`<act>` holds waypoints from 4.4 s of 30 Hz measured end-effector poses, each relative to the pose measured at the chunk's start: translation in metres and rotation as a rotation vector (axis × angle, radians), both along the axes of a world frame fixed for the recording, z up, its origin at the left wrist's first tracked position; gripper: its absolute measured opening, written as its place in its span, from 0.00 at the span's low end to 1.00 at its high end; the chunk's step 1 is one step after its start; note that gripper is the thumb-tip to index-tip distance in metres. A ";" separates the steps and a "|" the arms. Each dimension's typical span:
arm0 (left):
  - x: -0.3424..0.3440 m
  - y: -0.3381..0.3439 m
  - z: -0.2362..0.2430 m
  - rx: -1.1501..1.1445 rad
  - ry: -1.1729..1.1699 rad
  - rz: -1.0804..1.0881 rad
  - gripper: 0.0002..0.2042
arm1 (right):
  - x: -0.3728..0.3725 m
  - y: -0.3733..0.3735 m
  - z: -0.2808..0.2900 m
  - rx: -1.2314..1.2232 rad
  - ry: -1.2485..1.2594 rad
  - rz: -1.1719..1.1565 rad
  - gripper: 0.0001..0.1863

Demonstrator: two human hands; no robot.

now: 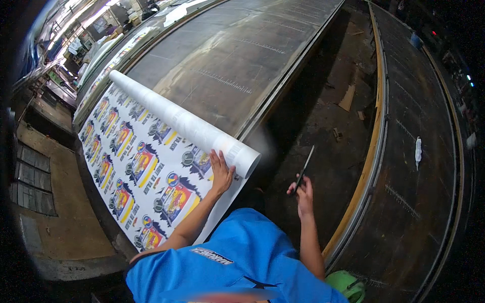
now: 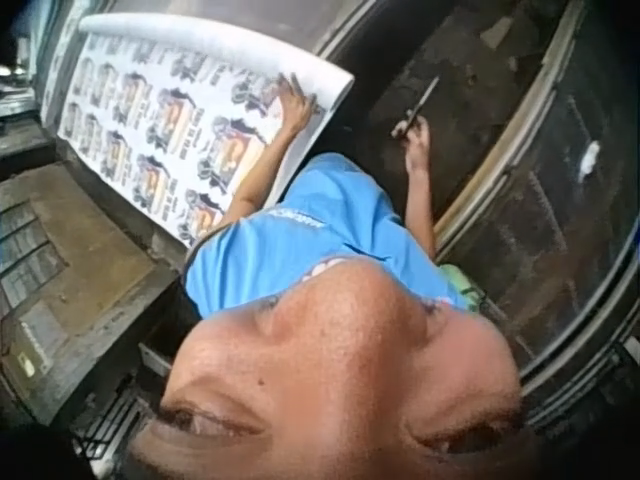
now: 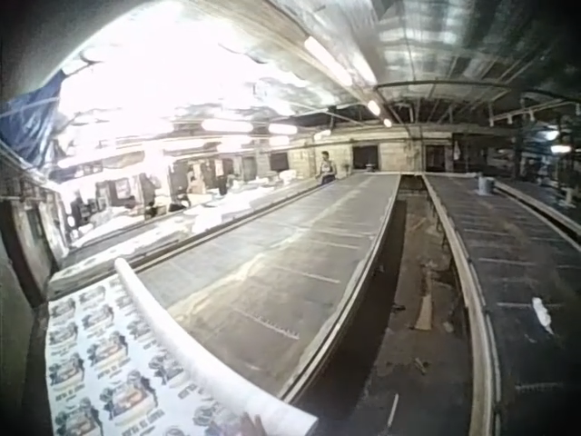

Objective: The recorder uses scissors to cut along the printed edge of a large sheet of fabric on an industrial table.

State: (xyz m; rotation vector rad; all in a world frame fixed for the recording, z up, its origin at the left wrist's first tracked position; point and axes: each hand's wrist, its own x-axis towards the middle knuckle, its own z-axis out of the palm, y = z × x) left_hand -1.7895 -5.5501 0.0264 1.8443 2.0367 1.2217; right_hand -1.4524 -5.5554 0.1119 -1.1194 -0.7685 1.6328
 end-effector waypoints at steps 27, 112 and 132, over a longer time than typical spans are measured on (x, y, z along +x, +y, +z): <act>0.135 0.467 -0.017 -0.398 0.133 -0.401 0.32 | 0.132 0.343 -0.078 0.003 -0.762 0.371 0.26; 0.818 2.510 -0.013 -0.025 0.429 -0.430 0.33 | 0.774 2.325 -0.056 0.262 -0.932 0.084 0.27; 1.049 3.229 0.043 0.061 0.524 -0.569 0.24 | 1.025 2.757 -0.096 -0.003 -0.701 -0.242 0.26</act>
